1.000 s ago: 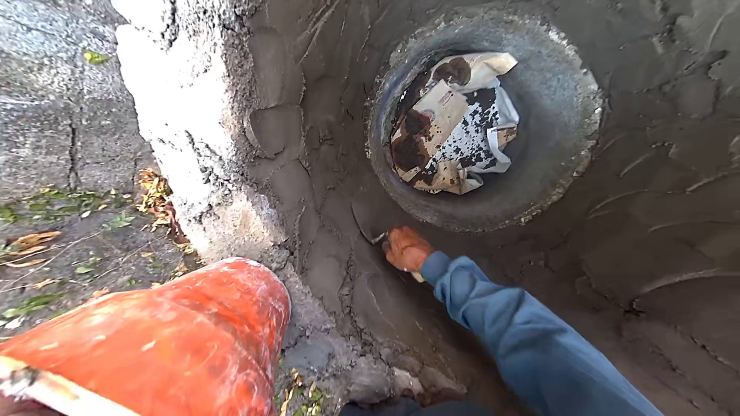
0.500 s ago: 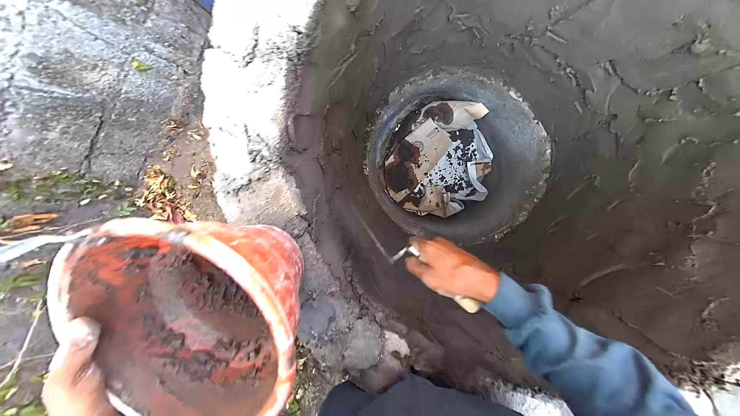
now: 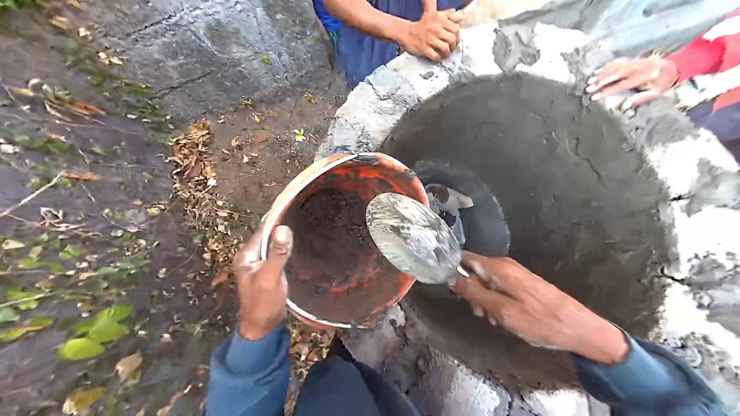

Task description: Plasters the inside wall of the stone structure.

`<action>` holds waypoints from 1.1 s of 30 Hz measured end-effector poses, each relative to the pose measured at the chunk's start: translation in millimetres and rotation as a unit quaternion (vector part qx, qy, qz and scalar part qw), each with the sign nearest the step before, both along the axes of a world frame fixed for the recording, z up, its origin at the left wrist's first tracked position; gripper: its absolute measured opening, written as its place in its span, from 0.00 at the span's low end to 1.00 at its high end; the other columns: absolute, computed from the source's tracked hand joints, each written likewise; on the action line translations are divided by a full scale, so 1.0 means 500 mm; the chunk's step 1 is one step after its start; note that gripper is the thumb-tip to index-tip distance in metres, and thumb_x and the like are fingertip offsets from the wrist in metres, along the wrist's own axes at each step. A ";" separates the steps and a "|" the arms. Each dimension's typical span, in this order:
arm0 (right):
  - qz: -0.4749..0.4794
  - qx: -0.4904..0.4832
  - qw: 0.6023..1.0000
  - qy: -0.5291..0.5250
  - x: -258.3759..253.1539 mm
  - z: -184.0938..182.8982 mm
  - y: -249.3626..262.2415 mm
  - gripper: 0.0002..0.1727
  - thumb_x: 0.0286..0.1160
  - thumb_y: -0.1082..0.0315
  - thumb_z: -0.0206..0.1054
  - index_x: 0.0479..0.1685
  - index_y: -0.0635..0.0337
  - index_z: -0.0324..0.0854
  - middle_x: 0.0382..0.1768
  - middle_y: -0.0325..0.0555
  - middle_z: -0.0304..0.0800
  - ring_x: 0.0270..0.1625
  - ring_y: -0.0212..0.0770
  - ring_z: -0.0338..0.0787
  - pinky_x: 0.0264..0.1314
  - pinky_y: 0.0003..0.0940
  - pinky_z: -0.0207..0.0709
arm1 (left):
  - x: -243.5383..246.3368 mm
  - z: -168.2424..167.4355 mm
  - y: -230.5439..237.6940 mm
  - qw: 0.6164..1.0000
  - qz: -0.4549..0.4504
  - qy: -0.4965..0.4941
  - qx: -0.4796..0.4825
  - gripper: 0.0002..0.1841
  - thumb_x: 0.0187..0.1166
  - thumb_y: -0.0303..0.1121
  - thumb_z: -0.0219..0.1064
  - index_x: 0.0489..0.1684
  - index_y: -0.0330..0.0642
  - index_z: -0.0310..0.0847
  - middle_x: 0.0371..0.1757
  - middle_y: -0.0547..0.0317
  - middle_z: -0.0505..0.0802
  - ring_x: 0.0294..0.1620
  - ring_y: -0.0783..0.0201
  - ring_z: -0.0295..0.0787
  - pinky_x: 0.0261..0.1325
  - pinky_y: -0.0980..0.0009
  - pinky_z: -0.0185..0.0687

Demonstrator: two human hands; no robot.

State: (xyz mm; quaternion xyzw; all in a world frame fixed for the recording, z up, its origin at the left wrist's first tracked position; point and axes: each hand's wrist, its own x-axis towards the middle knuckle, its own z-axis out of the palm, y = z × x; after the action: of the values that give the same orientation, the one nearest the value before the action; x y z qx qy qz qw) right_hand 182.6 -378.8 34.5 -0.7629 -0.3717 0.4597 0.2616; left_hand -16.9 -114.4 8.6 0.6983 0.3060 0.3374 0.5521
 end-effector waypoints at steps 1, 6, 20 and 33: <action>0.018 -0.054 0.998 -0.014 -0.003 0.007 0.023 0.21 0.89 0.47 0.53 0.44 0.54 0.81 0.23 0.41 0.78 0.25 0.41 0.81 0.30 0.45 0.75 | -0.007 -0.004 -0.015 1.000 0.009 -0.008 0.008 0.19 0.85 0.42 0.61 0.57 0.34 0.85 0.57 0.68 0.94 0.63 0.78 0.86 0.71 0.74 0.81; 0.077 -0.136 0.988 -0.015 -0.029 0.018 0.145 0.19 0.90 0.52 0.58 0.58 0.61 0.78 0.30 0.46 0.85 0.25 0.41 0.87 0.30 0.39 0.85 | -0.033 -0.035 -0.067 0.997 -0.003 -0.067 0.036 0.25 0.85 0.42 0.60 0.65 0.26 0.82 0.78 0.44 0.83 0.83 0.55 0.73 0.86 0.60 0.70; 0.333 -0.259 0.897 -0.130 -0.188 0.016 0.373 0.21 0.89 0.68 0.60 0.68 0.82 0.75 0.68 0.78 0.79 0.72 0.72 0.81 0.72 0.69 0.73 | -0.104 -0.072 0.037 0.990 -0.085 -0.060 0.094 0.18 0.82 0.41 0.66 0.47 0.32 0.90 0.53 0.61 0.96 0.58 0.78 0.90 0.66 0.76 0.84; 0.178 -0.252 0.950 -0.041 -0.124 -0.041 0.288 0.21 0.94 0.62 0.51 0.61 0.76 0.77 0.48 0.67 0.85 0.46 0.57 0.89 0.54 0.57 0.81 | -0.028 -0.039 -0.031 0.995 -0.037 -0.087 0.022 0.18 0.83 0.36 0.63 0.59 0.31 0.87 0.71 0.49 0.89 0.79 0.59 0.80 0.81 0.63 0.75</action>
State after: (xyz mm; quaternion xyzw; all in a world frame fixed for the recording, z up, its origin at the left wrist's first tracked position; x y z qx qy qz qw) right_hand 120.7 -235.0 14.0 -0.7435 -0.3845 0.5456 -0.0409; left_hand -31.0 -129.9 -11.1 0.6894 0.2231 0.3830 0.5729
